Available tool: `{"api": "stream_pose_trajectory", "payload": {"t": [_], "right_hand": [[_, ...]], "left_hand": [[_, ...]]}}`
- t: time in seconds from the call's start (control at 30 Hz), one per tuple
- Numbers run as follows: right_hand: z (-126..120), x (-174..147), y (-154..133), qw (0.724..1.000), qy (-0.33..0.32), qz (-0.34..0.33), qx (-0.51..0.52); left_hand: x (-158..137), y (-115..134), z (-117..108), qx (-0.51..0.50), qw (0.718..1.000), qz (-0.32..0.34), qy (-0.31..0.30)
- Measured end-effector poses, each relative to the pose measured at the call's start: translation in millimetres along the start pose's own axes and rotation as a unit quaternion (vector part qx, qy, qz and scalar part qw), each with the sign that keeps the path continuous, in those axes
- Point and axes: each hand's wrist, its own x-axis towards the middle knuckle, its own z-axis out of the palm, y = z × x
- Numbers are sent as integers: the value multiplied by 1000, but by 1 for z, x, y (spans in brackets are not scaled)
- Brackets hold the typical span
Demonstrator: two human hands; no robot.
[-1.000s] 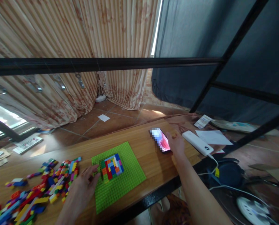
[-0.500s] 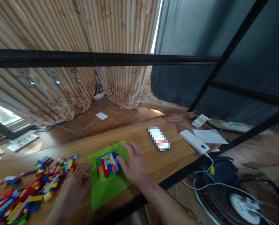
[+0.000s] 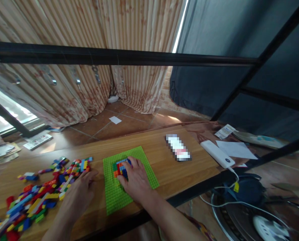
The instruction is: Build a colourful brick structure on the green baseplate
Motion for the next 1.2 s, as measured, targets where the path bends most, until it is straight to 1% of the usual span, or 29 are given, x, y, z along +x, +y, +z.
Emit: {"api": "stream_pose_trajectory", "payload": {"t": [0.1,0.2,0.3,0.43,0.57,0.67,0.87,1.0,1.2], "right_hand": [[2,0,2,1000,-2,-1,0],[4,1,5,1000,-4,-5,-5],[6,2,8,1000,-6,-15,-8],[7,1,10,1000,-10,-19,-13],[7,1,10,1000,-12,-20,-17],[7,1,10,999,-14,-21,-24],[7,1,10,999,-10,-24,-32],[8,0,10,999,-2,-28,-34],[8,0,10,999,-3,-28,-43]], "left_hand": [[-4,13,-4,-7,1000,-7,10],[-7,26,-7,-24,1000,-3,7],[-8,39,-5,-46,999,-20,-7],[-11,51,-1,-44,999,-14,-9],[-12,57,3,-26,999,-24,6],[-13,58,5,-21,1000,-9,20],[-16,63,9,-11,999,13,28],[-17,69,11,5,1000,4,28],[-16,75,10,3,1000,-6,27]]}}
